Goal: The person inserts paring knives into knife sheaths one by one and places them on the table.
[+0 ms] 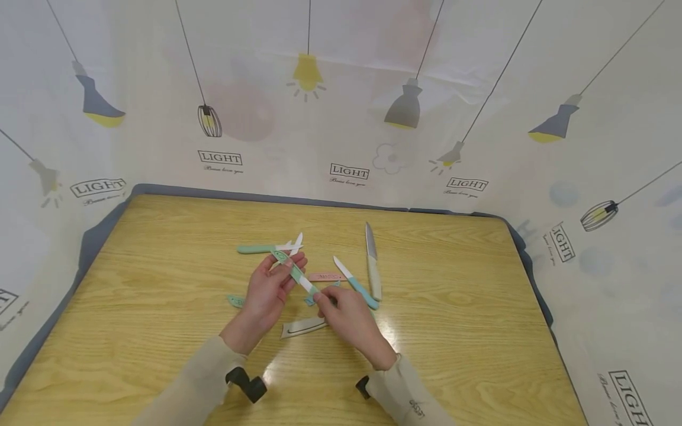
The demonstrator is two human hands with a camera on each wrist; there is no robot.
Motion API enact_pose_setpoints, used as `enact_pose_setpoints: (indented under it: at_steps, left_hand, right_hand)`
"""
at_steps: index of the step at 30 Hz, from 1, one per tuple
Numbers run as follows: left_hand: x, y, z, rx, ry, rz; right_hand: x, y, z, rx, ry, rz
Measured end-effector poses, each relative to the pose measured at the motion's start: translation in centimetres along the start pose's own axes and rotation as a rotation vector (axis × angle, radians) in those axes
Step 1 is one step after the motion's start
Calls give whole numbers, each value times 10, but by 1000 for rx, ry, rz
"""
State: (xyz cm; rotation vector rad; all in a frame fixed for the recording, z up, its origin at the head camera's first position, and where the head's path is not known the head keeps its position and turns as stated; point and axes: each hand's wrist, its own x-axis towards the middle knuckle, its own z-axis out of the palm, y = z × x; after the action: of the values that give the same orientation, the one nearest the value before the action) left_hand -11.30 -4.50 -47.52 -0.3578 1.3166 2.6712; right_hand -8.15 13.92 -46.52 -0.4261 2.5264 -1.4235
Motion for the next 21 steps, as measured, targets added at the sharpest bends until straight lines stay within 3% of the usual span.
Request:
enact_pose_setpoints:
  at_steps: [21]
  left_hand:
    - [-4, -5, 2, 16, -10, -11]
  right_hand:
    - [7, -3, 4, -11, 26, 58]
